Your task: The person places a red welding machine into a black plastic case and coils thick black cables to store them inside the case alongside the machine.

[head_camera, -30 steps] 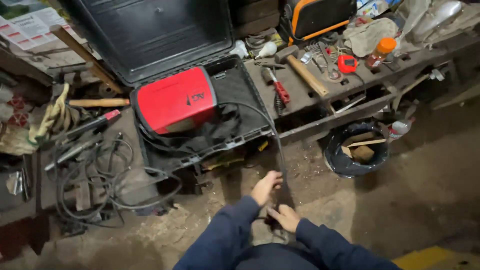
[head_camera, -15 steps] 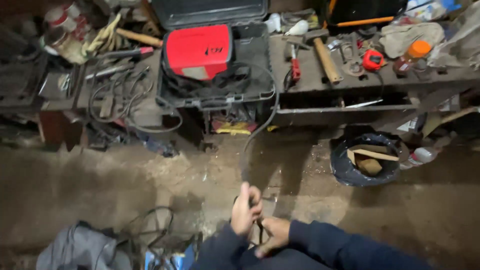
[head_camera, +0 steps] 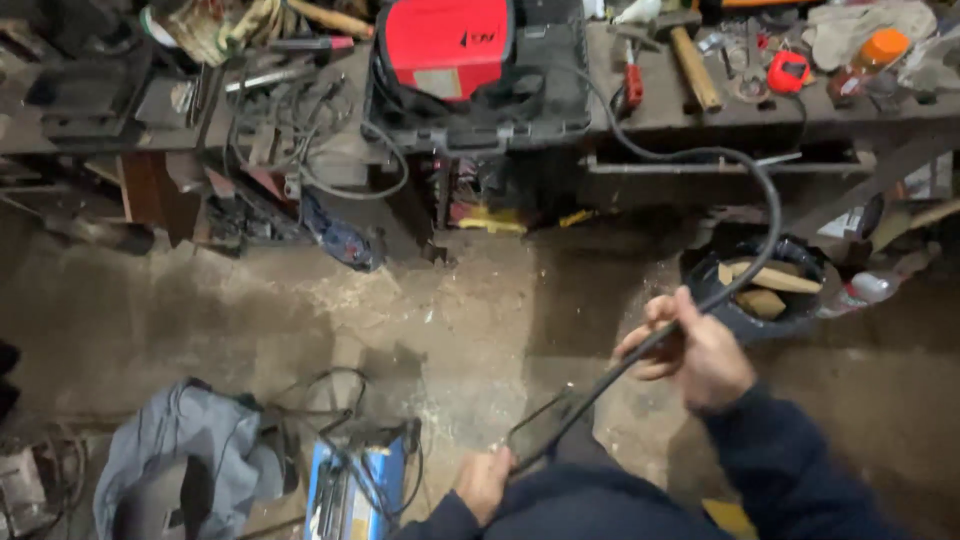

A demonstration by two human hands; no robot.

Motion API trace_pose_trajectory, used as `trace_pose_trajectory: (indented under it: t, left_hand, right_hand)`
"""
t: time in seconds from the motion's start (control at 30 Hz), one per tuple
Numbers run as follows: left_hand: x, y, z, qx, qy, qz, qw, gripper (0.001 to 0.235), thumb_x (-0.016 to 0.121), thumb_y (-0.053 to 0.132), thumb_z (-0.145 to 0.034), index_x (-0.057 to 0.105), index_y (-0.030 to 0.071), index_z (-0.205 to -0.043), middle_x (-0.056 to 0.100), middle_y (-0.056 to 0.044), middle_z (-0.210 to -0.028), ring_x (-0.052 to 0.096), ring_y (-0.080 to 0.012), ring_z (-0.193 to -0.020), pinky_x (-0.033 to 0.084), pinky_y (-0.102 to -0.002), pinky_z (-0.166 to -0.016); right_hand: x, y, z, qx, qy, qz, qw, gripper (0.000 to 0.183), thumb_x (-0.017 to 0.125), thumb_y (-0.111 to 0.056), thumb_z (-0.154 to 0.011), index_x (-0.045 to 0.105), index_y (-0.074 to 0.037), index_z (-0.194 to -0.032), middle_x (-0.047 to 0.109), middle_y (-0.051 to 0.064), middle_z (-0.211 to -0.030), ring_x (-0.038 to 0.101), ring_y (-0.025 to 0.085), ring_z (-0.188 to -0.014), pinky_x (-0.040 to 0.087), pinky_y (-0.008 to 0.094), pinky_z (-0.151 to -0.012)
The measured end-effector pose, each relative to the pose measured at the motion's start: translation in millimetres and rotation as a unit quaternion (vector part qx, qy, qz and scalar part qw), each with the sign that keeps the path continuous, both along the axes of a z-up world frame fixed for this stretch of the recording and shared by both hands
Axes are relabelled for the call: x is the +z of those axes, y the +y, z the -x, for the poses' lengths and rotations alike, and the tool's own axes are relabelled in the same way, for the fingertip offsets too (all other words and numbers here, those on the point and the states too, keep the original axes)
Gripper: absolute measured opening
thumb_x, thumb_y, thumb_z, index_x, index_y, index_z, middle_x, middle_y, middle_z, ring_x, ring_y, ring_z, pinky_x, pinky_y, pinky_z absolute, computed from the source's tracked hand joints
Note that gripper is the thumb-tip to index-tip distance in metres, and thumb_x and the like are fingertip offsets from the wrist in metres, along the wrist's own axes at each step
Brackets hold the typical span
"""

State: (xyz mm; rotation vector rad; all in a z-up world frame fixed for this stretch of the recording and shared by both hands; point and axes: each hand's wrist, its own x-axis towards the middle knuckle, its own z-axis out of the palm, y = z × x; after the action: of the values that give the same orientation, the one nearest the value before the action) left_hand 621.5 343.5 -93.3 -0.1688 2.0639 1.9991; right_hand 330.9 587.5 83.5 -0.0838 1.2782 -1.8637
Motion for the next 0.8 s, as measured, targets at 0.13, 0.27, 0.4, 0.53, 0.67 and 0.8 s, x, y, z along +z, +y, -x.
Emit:
trace_pose_trajectory:
  t: [0.13, 0.27, 0.4, 0.53, 0.67, 0.8]
  left_hand:
    - [82.2, -9.9, -14.2, 0.146, 0.195, 0.252, 0.937, 0.037, 0.057, 0.023, -0.101, 0.061, 0.006, -0.069, 0.061, -0.016, -0.062, 0.064, -0.0317, -0.055, 0.048, -0.042, -0.053]
    - [130.6, 15.0, -10.6, 0.074, 0.333, 0.285, 0.896, 0.034, 0.066, 0.023, -0.101, 0.062, 0.013, -0.069, 0.064, -0.009, -0.064, 0.063, -0.0288, -0.056, 0.050, -0.040, -0.053]
    - [164.5, 30.5, -11.7, 0.072, 0.449, 0.297, 0.840, 0.026, 0.069, 0.023, -0.101, 0.062, 0.013, -0.078, 0.063, -0.008, -0.071, 0.064, -0.0282, -0.063, 0.051, -0.040, -0.057]
    - [156.6, 40.4, -21.4, -0.019, 0.534, 0.320, 0.783, 0.014, 0.073, 0.024, -0.085, 0.067, 0.012, -0.080, 0.060, -0.007, -0.065, 0.061, -0.0281, -0.059, 0.046, -0.043, -0.054]
    - [175.8, 36.9, -34.6, -0.032, 0.543, 0.421, 0.726, 0.033, 0.079, 0.025, -0.090, 0.062, 0.010, -0.067, 0.062, -0.010, -0.061, 0.060, -0.0278, -0.053, 0.046, -0.042, -0.050]
    - [128.3, 8.9, -51.4, 0.177, 0.432, 0.322, 0.824, 0.026, 0.071, 0.029, -0.092, 0.075, 0.004, -0.093, 0.073, -0.013, -0.091, 0.071, -0.0270, -0.088, 0.055, -0.039, -0.077]
  right_hand:
    - [25.6, -20.1, -30.8, 0.102, 0.249, -0.251, 0.930, 0.058, 0.041, -0.059, -0.101, 0.068, -0.009, -0.092, 0.079, 0.020, -0.087, 0.073, 0.029, -0.072, 0.054, 0.036, -0.062]
    - [53.4, -50.9, -95.5, 0.243, 0.514, -0.310, 0.762, 0.062, 0.046, -0.063, -0.095, 0.073, -0.007, -0.104, 0.077, 0.016, -0.095, 0.072, 0.028, -0.085, 0.055, 0.036, -0.072]
    - [9.8, -80.9, -132.5, 0.413, 0.434, -0.268, 0.754, 0.072, 0.042, -0.067, -0.094, 0.074, -0.006, -0.113, 0.076, 0.009, -0.102, 0.070, 0.020, -0.092, 0.055, 0.031, -0.078]
    - [-19.1, -135.6, -165.2, 0.476, -0.039, -0.204, 0.855, 0.073, 0.037, -0.065, -0.097, 0.069, -0.003, -0.116, 0.072, 0.004, -0.094, 0.065, 0.012, -0.083, 0.053, 0.028, -0.072]
    - [-53.0, -168.3, -175.8, 0.479, 0.034, -0.148, 0.864, 0.058, 0.050, -0.053, -0.100, 0.068, -0.001, -0.118, 0.066, 0.005, -0.083, 0.058, 0.013, -0.074, 0.049, 0.029, -0.066]
    - [7.7, -156.6, -180.8, 0.414, 0.263, -0.074, 0.868, 0.041, 0.054, -0.037, -0.102, 0.071, -0.004, -0.120, 0.061, 0.002, -0.075, 0.055, 0.011, -0.069, 0.047, 0.029, -0.063]
